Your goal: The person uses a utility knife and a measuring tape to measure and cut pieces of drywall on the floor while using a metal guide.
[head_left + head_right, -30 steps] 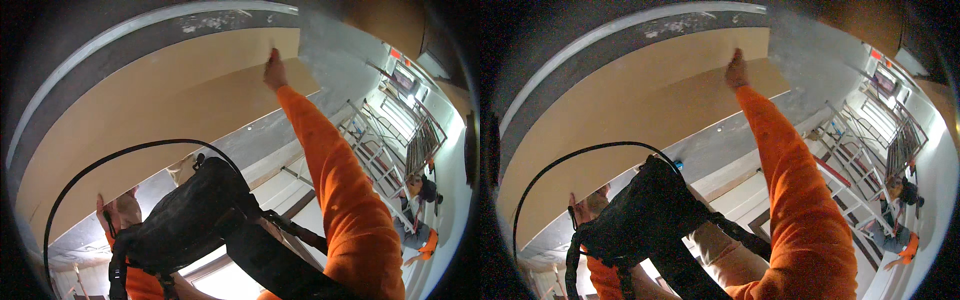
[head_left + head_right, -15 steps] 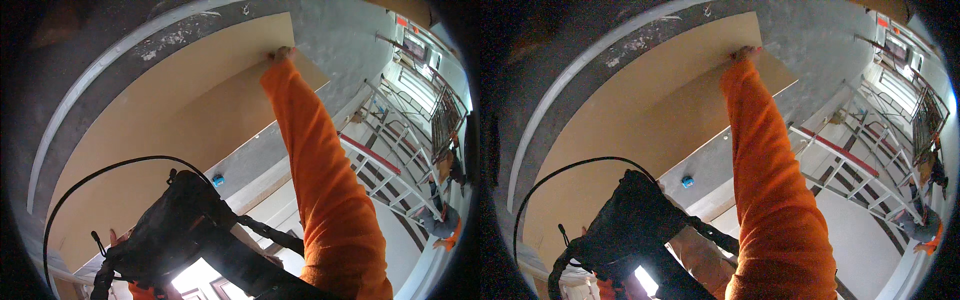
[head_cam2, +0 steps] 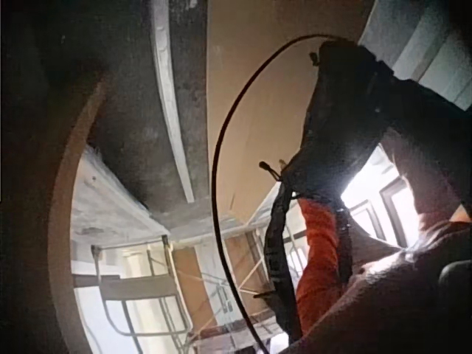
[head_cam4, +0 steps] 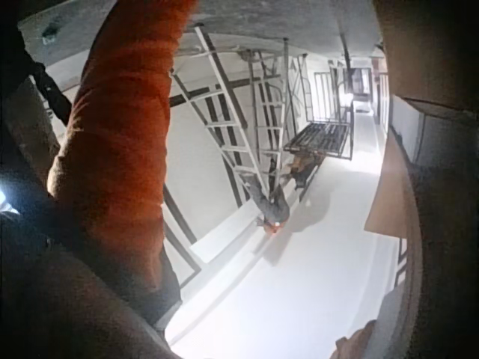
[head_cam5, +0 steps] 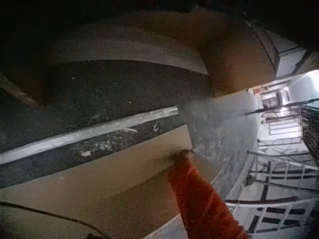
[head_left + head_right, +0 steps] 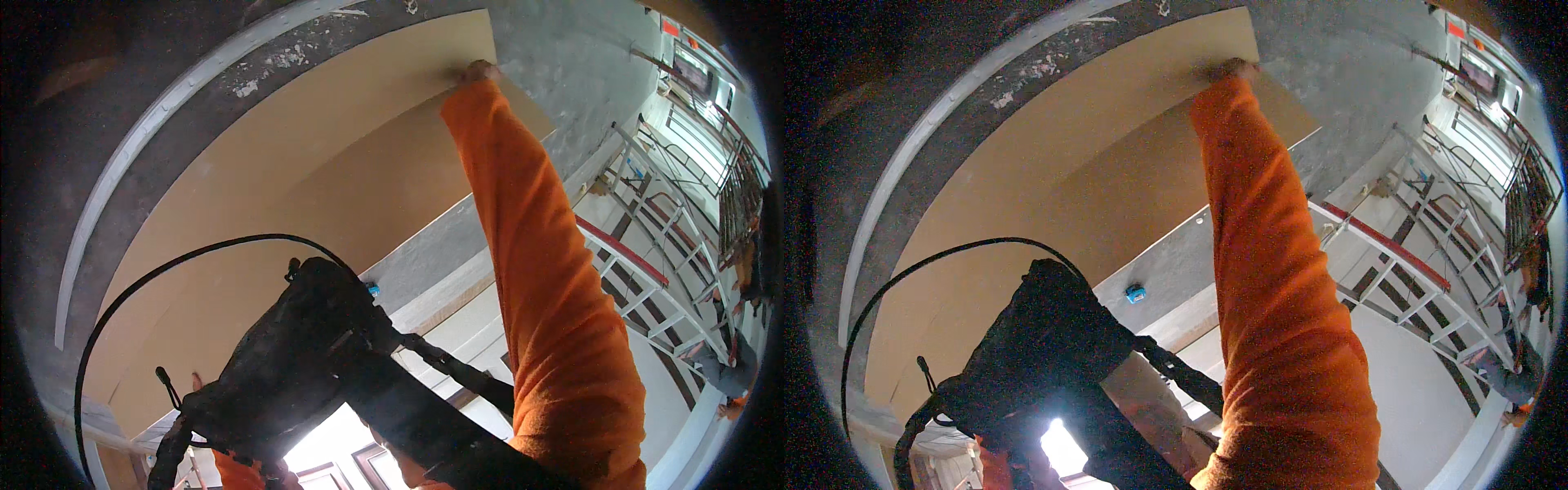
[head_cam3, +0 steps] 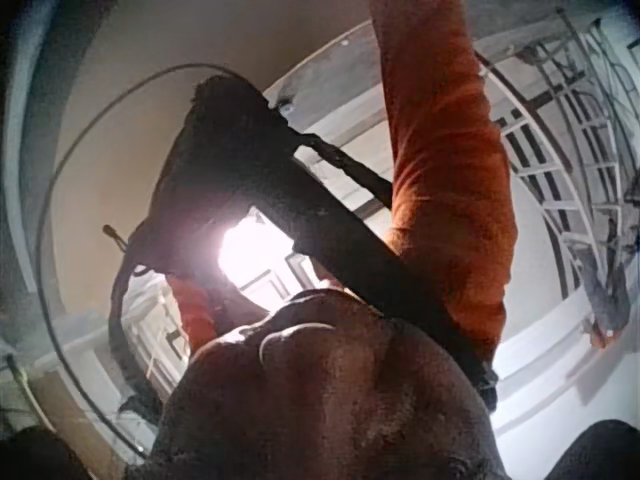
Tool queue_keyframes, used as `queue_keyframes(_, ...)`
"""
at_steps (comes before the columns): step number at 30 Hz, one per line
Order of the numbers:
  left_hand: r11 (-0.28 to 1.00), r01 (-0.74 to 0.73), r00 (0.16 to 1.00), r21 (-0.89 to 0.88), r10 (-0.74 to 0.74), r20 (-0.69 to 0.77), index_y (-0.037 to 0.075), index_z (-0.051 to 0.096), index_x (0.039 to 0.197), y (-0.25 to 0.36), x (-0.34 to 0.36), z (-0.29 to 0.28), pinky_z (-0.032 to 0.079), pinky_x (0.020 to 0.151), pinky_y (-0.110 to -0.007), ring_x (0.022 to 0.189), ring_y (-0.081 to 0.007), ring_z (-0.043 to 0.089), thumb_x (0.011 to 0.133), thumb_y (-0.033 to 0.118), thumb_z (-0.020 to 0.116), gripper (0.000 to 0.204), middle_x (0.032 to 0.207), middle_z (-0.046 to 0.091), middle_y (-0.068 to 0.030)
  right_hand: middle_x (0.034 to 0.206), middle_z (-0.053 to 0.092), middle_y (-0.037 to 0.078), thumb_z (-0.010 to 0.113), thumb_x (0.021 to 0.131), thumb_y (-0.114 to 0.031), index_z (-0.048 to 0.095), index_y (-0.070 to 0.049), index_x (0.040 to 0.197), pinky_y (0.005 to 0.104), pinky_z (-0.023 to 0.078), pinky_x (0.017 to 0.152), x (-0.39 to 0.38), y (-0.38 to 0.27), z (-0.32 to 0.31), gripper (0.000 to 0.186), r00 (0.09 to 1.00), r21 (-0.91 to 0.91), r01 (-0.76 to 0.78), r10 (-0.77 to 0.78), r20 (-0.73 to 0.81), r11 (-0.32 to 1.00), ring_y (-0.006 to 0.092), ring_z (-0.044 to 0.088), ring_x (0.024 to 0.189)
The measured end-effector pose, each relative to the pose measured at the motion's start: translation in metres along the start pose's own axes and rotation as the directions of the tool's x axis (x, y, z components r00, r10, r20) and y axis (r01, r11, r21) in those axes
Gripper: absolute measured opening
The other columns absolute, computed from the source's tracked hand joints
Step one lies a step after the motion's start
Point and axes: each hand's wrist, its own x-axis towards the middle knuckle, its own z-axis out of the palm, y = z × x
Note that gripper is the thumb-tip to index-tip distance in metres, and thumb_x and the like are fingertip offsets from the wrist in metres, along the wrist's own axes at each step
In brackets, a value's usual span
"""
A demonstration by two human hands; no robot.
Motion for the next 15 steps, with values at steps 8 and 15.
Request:
queue_keyframes(8,1.000,-0.018,0.999,-0.023,0.019,0.033,0.003,0.049,0.128,-0.001,-0.008,0.003,0.049,0.101,-0.039,0.119,-0.0250,0.055,0.093,0.021,0.061,0.041,0.128,0.056,-0.0138,0.101,0.052,0.005,0.037,0.094,-0.042,0.044,-0.026,0.109,0.0383,0.043,0.076,-0.038,0.019,0.020,0.023,0.998,0.132,-0.010,0.003,0.055,0.991,0.0252,0.053,0.093)
queue_keyframes(15,0.998,0.000,0.996,-0.065,0.006,0.094,0.003,0.049,0.129,-0.006,-0.010,0.004,0.049,0.102,-0.039,0.120,-0.0251,0.054,0.092,0.021,0.062,0.043,0.129,0.056,-0.0136,0.098,0.051,0.004,0.037,0.093,-0.045,0.044,-0.026,0.104,0.0378,0.042,0.074,-0.080,0.039,0.049,0.024,0.998,0.243,-0.025,0.008,0.070,0.970,0.0242,0.052,0.090)
